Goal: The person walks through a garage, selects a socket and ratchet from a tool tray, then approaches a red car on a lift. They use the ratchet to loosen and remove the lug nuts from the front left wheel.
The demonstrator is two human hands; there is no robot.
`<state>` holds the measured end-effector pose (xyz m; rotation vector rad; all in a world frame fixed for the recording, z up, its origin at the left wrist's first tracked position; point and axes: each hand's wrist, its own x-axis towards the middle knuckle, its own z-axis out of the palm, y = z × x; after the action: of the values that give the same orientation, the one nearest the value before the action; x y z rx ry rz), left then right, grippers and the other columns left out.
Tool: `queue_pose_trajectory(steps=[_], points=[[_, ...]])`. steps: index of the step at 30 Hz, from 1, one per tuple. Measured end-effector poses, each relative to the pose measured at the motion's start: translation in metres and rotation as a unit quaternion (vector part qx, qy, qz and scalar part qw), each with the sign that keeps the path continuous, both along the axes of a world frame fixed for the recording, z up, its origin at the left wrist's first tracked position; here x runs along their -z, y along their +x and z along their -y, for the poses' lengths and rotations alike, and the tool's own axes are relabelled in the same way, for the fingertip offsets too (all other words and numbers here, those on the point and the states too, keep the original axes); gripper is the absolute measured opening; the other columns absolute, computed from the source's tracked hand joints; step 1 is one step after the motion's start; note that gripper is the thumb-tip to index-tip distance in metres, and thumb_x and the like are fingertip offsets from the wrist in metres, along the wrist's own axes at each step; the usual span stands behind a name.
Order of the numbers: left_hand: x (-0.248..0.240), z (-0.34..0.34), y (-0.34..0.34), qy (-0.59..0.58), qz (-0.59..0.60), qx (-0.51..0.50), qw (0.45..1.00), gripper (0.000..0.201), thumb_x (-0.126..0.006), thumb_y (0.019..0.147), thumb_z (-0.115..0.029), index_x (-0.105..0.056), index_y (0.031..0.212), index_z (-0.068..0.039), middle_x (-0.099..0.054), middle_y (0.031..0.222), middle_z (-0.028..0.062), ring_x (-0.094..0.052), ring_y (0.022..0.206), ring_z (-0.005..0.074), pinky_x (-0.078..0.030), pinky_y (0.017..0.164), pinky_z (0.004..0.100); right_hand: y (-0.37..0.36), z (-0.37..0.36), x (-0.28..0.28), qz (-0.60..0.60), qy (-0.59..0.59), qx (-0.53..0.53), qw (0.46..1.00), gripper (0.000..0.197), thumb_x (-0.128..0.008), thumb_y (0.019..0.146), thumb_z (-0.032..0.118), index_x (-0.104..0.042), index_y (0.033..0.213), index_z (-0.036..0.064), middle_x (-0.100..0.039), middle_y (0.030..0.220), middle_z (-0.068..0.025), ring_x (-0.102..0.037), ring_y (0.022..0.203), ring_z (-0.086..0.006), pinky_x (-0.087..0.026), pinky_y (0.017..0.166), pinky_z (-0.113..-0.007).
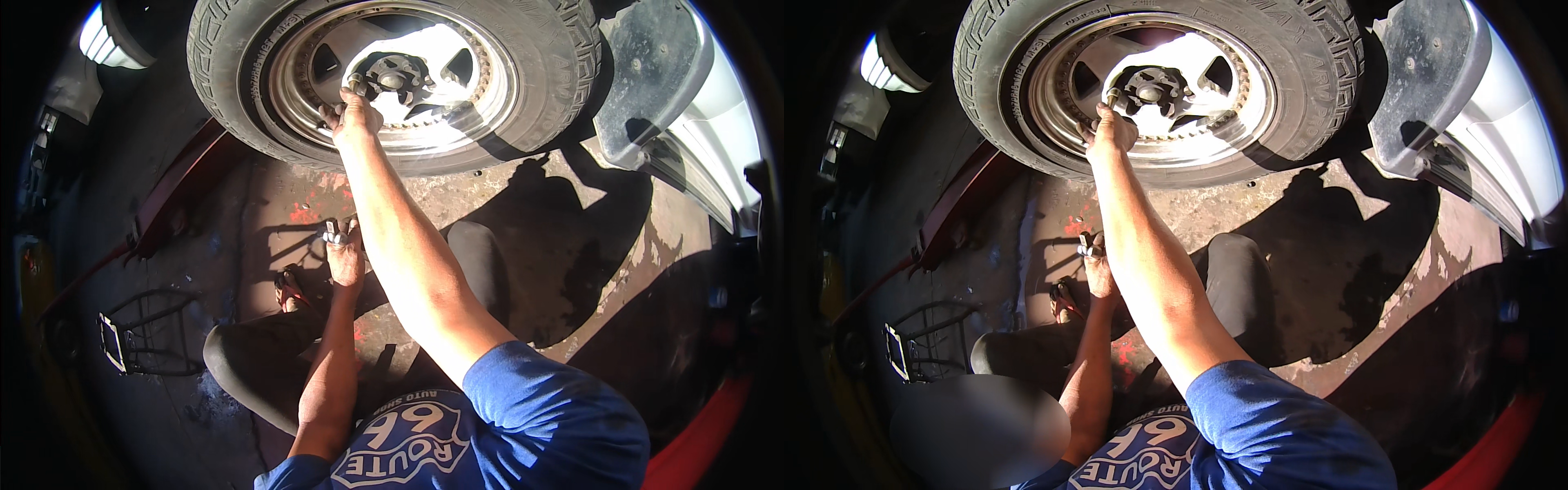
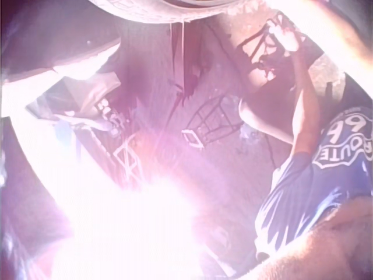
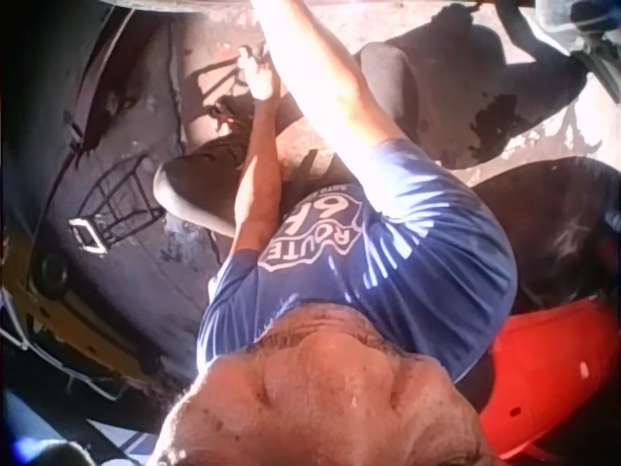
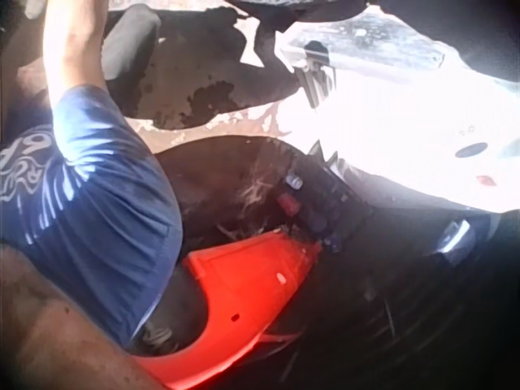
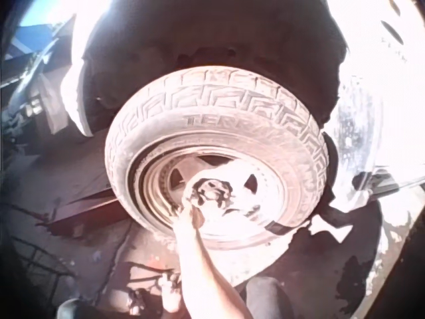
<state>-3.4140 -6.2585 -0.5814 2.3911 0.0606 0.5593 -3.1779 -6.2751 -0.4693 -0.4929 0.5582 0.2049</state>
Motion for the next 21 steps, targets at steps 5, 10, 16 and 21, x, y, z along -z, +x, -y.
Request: queue_pose_trajectory(steps=[5,10,16,21], points=[[-0.018,0.011,0.000,-0.281,-0.003,-0.007,0.960,0.007,-0.056,0.098,-0.007,-0.055,0.095,0.000,-0.057,0.088,0.0070,-0.049,0.080,0.0190,-0.040,0.074,0.0347,-0.002,0.001,0.000,-0.057,-0.087,-0.026,0.994,0.040,-0.061,0.096,0.044,-0.056,0.106,0.0057,-0.058,0.090,-0.0071,-0.057,0.072,-0.0168,-0.057,0.067,-0.043],[-0.006,0.014,0.003,-0.455,0.002,-0.023,0.890,0.007,-0.057,0.098,-0.007,-0.056,0.095,-0.001,-0.057,0.086,0.0066,-0.051,0.075,0.0198,-0.041,0.071,0.0344,-0.004,0.001,0.000,0.028,-0.020,-0.023,0.999,0.029,-0.061,0.098,0.033,-0.057,0.095,0.0042,-0.051,0.077,-0.0021,-0.048,0.061,-0.0140,-0.058,0.061,-0.042],[0.036,0.004,0.012,-0.748,0.012,0.082,0.658,0.015,-0.046,0.100,-0.004,-0.059,0.106,-0.001,-0.063,0.107,0.0121,-0.060,0.101,0.0240,-0.049,0.093,0.0389,-0.008,-0.003,-0.004,-0.023,-0.119,-0.052,0.991,0.040,-0.052,0.101,0.043,-0.058,0.089,0.0056,-0.053,0.069,-0.0022,-0.051,0.058,-0.0156,-0.055,0.058,-0.038],[0.034,0.012,0.011,-0.816,0.069,0.205,0.536,0.023,-0.040,0.099,0.004,-0.054,0.115,-0.004,-0.062,0.115,0.0132,-0.062,0.100,0.0207,-0.055,0.094,0.0391,-0.004,0.000,0.001,0.002,-0.050,-0.020,0.999,0.031,-0.067,0.093,0.026,-0.052,0.108,0.0038,-0.055,0.093,-0.0090,-0.057,0.080,-0.0181,-0.062,0.061,-0.038]])
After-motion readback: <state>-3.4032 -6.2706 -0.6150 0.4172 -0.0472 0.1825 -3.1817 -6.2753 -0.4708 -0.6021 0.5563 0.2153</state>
